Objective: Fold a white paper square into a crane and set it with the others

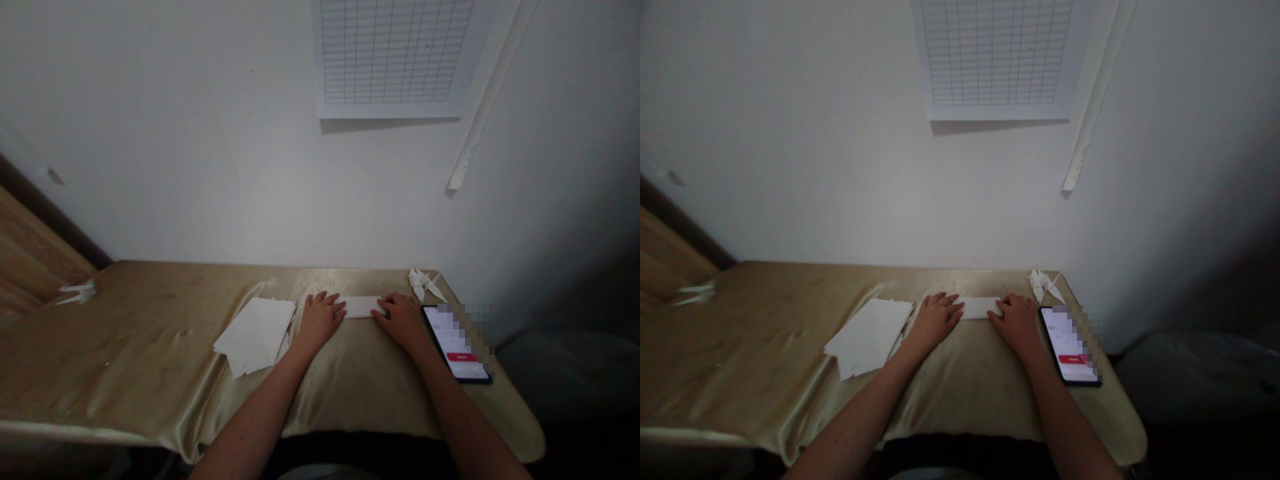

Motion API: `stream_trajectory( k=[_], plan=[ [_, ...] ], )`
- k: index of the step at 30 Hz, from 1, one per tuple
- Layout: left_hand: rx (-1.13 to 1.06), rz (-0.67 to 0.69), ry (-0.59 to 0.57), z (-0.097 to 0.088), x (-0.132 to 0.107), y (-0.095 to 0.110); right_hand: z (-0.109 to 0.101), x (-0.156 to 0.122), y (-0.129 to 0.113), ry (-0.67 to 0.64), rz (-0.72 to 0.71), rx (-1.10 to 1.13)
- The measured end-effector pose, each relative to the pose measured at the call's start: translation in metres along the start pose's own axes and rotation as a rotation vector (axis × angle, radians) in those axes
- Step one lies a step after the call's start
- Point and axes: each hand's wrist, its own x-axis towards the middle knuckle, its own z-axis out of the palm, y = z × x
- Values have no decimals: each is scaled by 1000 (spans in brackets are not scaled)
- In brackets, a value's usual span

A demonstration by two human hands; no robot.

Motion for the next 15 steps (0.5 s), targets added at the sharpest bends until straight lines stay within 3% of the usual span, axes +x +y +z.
stream_trajectory(
  k=[15],
  plan=[
    [62, -30, -3, 2, -2, 2, -4, -1, -5, -20, 16, -49]
  ],
)
